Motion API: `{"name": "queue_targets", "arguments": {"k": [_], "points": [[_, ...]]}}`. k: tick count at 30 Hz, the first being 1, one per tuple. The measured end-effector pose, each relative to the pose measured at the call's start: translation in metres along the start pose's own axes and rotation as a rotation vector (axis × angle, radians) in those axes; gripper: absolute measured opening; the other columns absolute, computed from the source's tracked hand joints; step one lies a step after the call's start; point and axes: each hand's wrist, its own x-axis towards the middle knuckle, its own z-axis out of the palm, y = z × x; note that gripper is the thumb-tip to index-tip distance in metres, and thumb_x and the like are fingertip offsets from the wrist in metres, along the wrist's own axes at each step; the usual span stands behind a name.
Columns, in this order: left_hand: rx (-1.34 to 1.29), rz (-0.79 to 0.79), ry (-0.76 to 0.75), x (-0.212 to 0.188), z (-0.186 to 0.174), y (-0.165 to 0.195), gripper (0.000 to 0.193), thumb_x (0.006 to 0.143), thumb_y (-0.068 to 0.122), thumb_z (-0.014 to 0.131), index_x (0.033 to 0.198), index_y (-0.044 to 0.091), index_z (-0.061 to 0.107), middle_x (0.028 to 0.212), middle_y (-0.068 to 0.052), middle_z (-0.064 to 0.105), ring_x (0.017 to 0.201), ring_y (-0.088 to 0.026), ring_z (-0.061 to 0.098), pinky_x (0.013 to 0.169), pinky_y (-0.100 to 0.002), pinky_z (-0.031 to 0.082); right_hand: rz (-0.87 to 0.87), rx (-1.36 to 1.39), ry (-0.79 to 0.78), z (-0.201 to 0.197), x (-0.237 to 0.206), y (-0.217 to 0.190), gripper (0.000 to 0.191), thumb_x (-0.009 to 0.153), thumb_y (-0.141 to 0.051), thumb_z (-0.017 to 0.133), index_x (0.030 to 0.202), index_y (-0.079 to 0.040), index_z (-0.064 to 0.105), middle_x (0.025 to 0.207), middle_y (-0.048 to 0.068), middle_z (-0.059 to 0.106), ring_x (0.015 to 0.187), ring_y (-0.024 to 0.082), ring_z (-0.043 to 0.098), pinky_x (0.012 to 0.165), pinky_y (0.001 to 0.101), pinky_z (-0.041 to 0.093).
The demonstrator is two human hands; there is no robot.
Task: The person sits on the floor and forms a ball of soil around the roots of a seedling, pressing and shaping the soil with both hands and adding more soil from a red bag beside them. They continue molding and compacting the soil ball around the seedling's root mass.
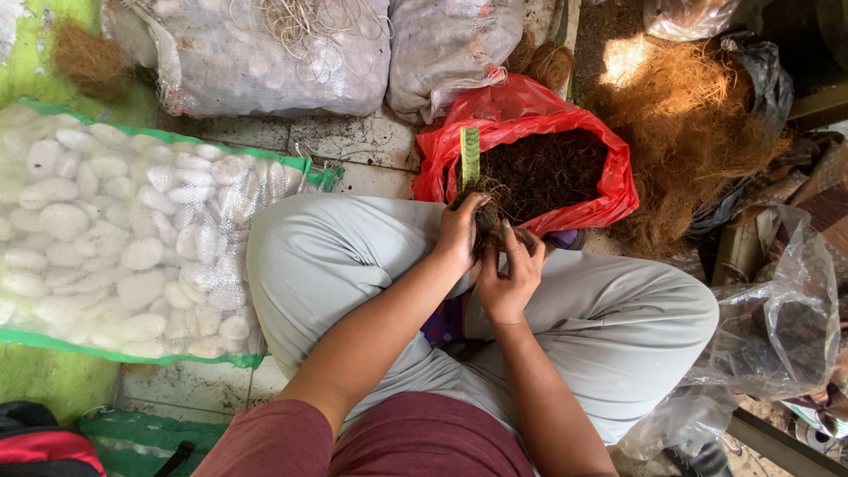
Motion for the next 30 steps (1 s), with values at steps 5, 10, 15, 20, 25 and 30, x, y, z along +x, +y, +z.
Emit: {"name": "queue_targets", "arguments": {"k": [5,10,15,20,25,30], "points": [[0.01,0.007,-0.066,0.002,0.001,-0.007,0.022,0.087,0.024,0.075,0.101,0.008,0.069,0.095,-0.004,0.07,0.091,-0.016,0.065,0.086,-0.032,0.053,0.137,0.115,-0.049,0.002,0.0,0.011,0.066,0.086,0.003,0.079,0.146,-0.006,0.055,0.125,0.014,0.061,0.121,0.032,0.055,0.106,0.0428,0.047],[-0.016,-0.122,-0.079,-0.001,0.003,0.002,0.021,0.086,0.026,0.073,0.098,0.009,0.07,0.09,-0.004,0.068,0.083,-0.017,0.064,0.076,-0.035,0.053,0.494,0.427,-0.065,0.003,0.002,0.024,0.096,0.08,-0.005,0.085,0.159,-0.009,0.031,0.134,0.011,0.046,0.119,0.024,0.051,0.098,0.0335,0.048],[-0.008,-0.142,-0.109,-0.002,0.008,0.004,0.02,0.087,0.025,0.073,0.099,0.01,0.069,0.091,-0.002,0.069,0.083,-0.014,0.065,0.075,-0.034,0.053,0.389,0.274,-0.053,0.005,-0.001,0.029,0.089,0.082,-0.004,0.087,0.157,-0.006,0.038,0.135,0.014,0.046,0.125,0.026,0.052,0.106,0.0353,0.047],[-0.015,-0.048,-0.159,0.001,0.006,0.004,0.02,0.087,0.022,0.074,0.1,0.008,0.07,0.094,-0.004,0.069,0.087,-0.016,0.065,0.079,-0.033,0.053,0.224,0.158,-0.04,0.005,-0.005,0.023,0.074,0.086,-0.005,0.083,0.15,-0.006,0.047,0.137,0.018,0.048,0.131,0.034,0.05,0.114,0.0422,0.042],[0.029,-0.02,-0.173,0.005,-0.001,0.011,0.021,0.089,0.022,0.073,0.103,0.007,0.069,0.098,-0.005,0.069,0.091,-0.015,0.065,0.082,-0.034,0.054,0.114,0.008,-0.1,0.007,0.001,0.008,0.05,0.086,-0.003,0.079,0.134,-0.009,0.066,0.139,0.018,0.053,0.131,0.038,0.046,0.113,0.0456,0.041],[0.063,0.023,-0.197,0.01,-0.004,0.005,0.019,0.092,0.017,0.069,0.106,0.004,0.07,0.101,-0.006,0.071,0.096,-0.014,0.066,0.089,-0.031,0.052,-0.048,-0.09,-0.117,-0.002,0.011,-0.002,0.041,0.083,-0.002,0.075,0.123,-0.008,0.07,0.145,0.017,0.056,0.138,0.044,0.041,0.117,0.0544,0.034]]}}
